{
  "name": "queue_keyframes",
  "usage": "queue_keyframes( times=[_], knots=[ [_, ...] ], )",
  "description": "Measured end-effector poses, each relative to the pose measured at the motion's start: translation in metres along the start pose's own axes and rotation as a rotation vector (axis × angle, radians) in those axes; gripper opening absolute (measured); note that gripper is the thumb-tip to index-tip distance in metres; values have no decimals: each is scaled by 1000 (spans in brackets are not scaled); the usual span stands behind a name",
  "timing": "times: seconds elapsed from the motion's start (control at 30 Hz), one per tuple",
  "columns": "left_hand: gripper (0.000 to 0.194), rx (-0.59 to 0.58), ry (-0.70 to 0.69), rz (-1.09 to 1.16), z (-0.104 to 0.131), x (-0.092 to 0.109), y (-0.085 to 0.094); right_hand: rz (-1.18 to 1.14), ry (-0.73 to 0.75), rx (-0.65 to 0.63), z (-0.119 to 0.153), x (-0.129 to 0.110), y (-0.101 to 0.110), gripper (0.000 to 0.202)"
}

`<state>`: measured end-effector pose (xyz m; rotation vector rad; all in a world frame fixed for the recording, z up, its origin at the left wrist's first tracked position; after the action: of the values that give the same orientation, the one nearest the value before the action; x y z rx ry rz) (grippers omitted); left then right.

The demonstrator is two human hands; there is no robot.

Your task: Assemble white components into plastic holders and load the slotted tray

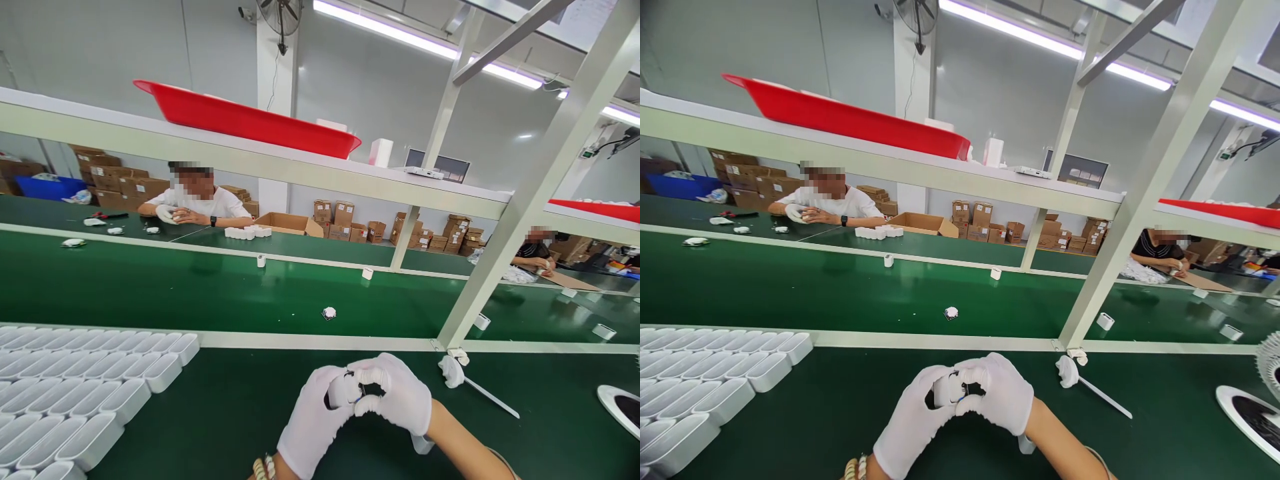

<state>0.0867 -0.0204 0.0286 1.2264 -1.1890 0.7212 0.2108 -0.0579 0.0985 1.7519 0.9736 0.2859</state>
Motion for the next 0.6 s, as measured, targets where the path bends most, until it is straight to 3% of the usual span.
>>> queue_keyframes(
  times=[0.13, 0.27, 0.43, 0.6],
  knots=[
    [42, 18, 17, 48, 0, -2, 3, 157, -29, -54, 6, 6, -5, 56],
    [42, 37, 18, 67, -1, -4, 5, 233, 17, -125, 7, 2, -8, 48],
    [43, 67, 5, 73, 0, -6, 7, 264, 58, -132, 6, -5, -8, 54],
    [42, 76, -10, 107, 1, -8, 9, 330, 133, -129, 6, -11, -10, 33]
  ],
)
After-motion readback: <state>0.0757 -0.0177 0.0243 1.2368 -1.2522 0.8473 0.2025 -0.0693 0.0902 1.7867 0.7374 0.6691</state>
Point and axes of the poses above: each hand's wrist, its own z-axis away from the middle knuckle, its own y-axis out of the back of the hand, x = y × z, the point moved 8 cm from there along -z, towards the middle knuckle, and after that the axes turned 9 degrees about y, right-handed, at the moved point
